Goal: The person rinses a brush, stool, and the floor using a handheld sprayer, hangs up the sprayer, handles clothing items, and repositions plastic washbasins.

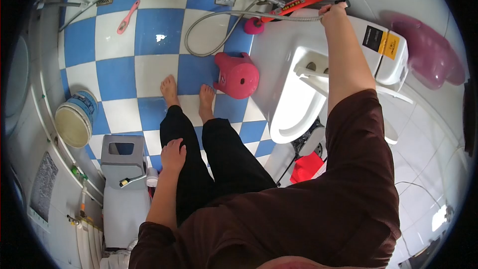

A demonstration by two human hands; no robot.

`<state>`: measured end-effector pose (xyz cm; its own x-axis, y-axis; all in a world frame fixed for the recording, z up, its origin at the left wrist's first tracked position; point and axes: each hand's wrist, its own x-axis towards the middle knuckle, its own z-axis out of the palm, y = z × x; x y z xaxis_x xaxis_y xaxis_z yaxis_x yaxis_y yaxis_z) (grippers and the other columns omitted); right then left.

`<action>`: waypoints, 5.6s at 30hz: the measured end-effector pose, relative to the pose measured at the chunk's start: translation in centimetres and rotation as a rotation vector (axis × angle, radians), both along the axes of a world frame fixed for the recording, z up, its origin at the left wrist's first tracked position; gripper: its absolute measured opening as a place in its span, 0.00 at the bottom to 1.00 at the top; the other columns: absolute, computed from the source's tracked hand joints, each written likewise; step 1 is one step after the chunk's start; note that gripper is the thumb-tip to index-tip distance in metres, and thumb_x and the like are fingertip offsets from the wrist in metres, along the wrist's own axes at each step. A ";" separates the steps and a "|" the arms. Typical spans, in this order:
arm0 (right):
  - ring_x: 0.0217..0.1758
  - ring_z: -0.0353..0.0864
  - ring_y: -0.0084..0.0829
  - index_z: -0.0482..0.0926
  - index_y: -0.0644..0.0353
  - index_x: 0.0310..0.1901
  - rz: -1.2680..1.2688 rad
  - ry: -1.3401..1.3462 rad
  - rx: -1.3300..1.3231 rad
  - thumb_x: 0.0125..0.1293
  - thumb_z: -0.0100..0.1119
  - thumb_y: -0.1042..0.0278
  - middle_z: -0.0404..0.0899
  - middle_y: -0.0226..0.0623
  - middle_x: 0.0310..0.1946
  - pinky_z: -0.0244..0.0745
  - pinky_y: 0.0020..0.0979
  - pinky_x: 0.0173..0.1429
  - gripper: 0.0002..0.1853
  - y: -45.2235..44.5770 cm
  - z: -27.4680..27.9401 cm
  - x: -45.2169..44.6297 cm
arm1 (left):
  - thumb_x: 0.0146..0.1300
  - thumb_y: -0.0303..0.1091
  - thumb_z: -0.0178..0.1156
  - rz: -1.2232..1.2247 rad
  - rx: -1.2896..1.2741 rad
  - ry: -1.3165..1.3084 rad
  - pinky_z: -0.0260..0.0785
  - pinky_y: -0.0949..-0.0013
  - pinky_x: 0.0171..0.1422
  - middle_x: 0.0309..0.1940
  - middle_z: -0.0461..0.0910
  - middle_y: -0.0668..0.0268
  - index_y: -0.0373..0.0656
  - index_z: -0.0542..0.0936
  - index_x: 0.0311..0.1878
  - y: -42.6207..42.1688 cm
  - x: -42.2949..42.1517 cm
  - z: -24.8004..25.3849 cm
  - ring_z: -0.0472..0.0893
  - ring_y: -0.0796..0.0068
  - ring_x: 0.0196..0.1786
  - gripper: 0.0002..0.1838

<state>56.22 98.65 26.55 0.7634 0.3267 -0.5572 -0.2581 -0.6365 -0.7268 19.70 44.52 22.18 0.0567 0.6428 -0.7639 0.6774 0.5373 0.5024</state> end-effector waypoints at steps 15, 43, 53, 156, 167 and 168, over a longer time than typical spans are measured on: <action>0.10 0.58 0.22 0.59 0.52 0.22 0.022 0.110 -0.018 0.65 0.33 0.30 0.58 0.25 0.10 0.52 0.22 0.13 0.31 -1.7 0.4 0.1 | 0.60 0.35 0.55 0.025 -0.029 -0.050 0.67 0.58 0.57 0.48 0.76 0.55 0.42 0.75 0.50 -0.2 -0.5 -0.2 0.75 0.54 0.52 0.15; 0.15 0.56 0.21 0.60 0.53 0.25 0.206 0.153 0.041 0.65 0.33 0.31 0.58 0.25 0.15 0.53 0.22 0.19 0.30 -9.9 -0.7 -2.5 | 0.58 0.31 0.55 0.138 0.260 -0.046 0.67 0.56 0.54 0.44 0.77 0.54 0.40 0.76 0.46 1.2 0.7 -0.3 0.76 0.53 0.48 0.13; 0.16 0.58 0.22 0.61 0.54 0.29 0.304 0.153 0.086 0.67 0.33 0.34 0.59 0.26 0.17 0.55 0.23 0.20 0.28 -13.5 -1.1 -2.4 | 0.60 0.30 0.53 0.105 0.280 -0.031 0.67 0.58 0.55 0.46 0.77 0.53 0.39 0.76 0.47 2.0 2.2 0.2 0.75 0.51 0.50 0.13; 0.40 0.78 0.31 0.72 0.59 0.46 -0.040 -0.364 0.668 0.53 0.65 0.67 0.77 0.37 0.35 0.72 0.30 0.47 0.19 -39.4 5.4 48.3 | 0.63 0.52 0.50 0.811 0.286 -0.401 0.69 0.71 0.30 0.26 0.73 0.69 0.46 0.71 0.40 33.6 35.9 6.9 0.73 0.74 0.26 0.17; 0.47 0.77 0.48 0.73 0.58 0.47 0.174 -0.576 0.441 0.47 0.67 0.59 0.79 0.48 0.41 0.72 0.42 0.51 0.25 -26.5 -5.8 56.3 | 0.61 0.59 0.53 0.449 0.251 -0.505 0.71 0.71 0.33 0.35 0.78 0.69 0.48 0.74 0.46 33.0 37.2 8.6 0.77 0.73 0.34 0.24; 0.48 0.77 0.49 0.73 0.59 0.48 0.204 -0.635 0.388 0.47 0.68 0.56 0.78 0.50 0.42 0.72 0.43 0.53 0.28 -25.6 -5.7 57.0 | 0.61 0.58 0.53 0.425 0.235 -0.520 0.71 0.71 0.34 0.36 0.78 0.69 0.47 0.74 0.47 32.5 38.4 9.7 0.78 0.73 0.35 0.24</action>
<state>113.18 73.05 20.86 0.8018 0.5781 0.1511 0.3786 -0.2960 -0.8769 58.11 77.04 31.91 0.0838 0.8347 -0.5443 0.0747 0.5394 0.8387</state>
